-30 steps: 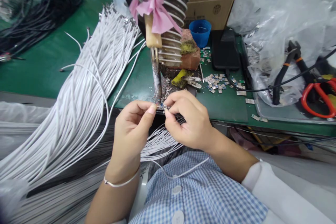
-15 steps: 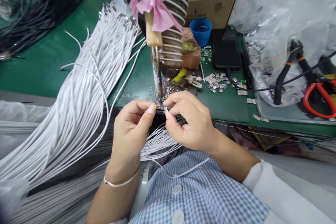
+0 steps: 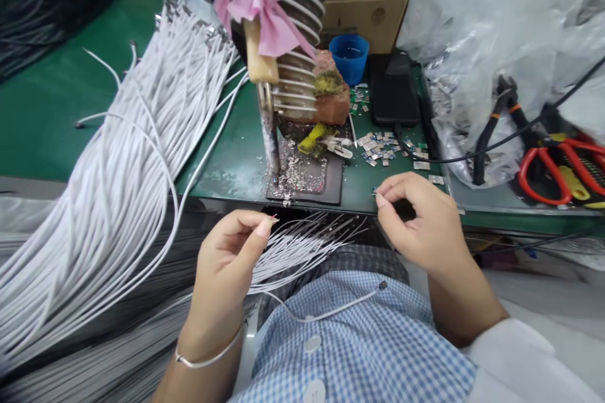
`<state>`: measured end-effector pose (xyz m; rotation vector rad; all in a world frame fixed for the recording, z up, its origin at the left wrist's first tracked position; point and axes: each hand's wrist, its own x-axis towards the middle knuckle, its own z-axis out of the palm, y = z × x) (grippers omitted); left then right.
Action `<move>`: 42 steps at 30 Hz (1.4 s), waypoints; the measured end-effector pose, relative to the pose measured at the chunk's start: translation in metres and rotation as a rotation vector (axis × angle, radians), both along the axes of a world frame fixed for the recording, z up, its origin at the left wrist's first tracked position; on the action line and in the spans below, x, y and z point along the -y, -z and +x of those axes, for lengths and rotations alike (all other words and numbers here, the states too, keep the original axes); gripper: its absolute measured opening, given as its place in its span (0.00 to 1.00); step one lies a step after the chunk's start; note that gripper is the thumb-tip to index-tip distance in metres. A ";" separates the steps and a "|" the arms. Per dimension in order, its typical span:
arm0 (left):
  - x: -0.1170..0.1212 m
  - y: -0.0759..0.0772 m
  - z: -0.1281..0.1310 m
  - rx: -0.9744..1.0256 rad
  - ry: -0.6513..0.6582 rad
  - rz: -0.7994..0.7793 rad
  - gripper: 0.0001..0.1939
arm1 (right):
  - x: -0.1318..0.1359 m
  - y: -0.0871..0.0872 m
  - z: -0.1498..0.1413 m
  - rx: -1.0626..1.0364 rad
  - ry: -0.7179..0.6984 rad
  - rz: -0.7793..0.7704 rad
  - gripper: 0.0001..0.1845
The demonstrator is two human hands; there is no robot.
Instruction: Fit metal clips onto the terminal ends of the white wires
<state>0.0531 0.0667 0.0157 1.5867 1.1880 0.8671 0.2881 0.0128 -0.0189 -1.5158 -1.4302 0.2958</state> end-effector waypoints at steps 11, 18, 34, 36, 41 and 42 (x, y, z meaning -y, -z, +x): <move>0.001 0.002 -0.003 0.022 0.007 0.005 0.02 | 0.003 -0.006 0.013 0.019 0.028 -0.082 0.03; 0.001 0.002 -0.006 0.022 0.031 0.007 0.03 | 0.010 -0.003 0.018 0.583 -0.104 -0.137 0.18; 0.014 -0.006 -0.002 -0.004 0.072 -0.028 0.04 | 0.005 -0.007 0.001 0.246 -0.153 0.068 0.05; 0.013 -0.006 -0.004 -0.020 0.050 -0.005 0.04 | 0.005 -0.008 0.008 0.211 -0.100 0.064 0.05; 0.008 -0.001 -0.006 -0.016 0.091 0.024 0.04 | 0.013 -0.007 0.022 0.309 -0.175 -0.011 0.03; 0.007 0.000 -0.005 -0.016 0.098 0.023 0.04 | 0.014 -0.006 0.023 0.367 -0.192 -0.024 0.03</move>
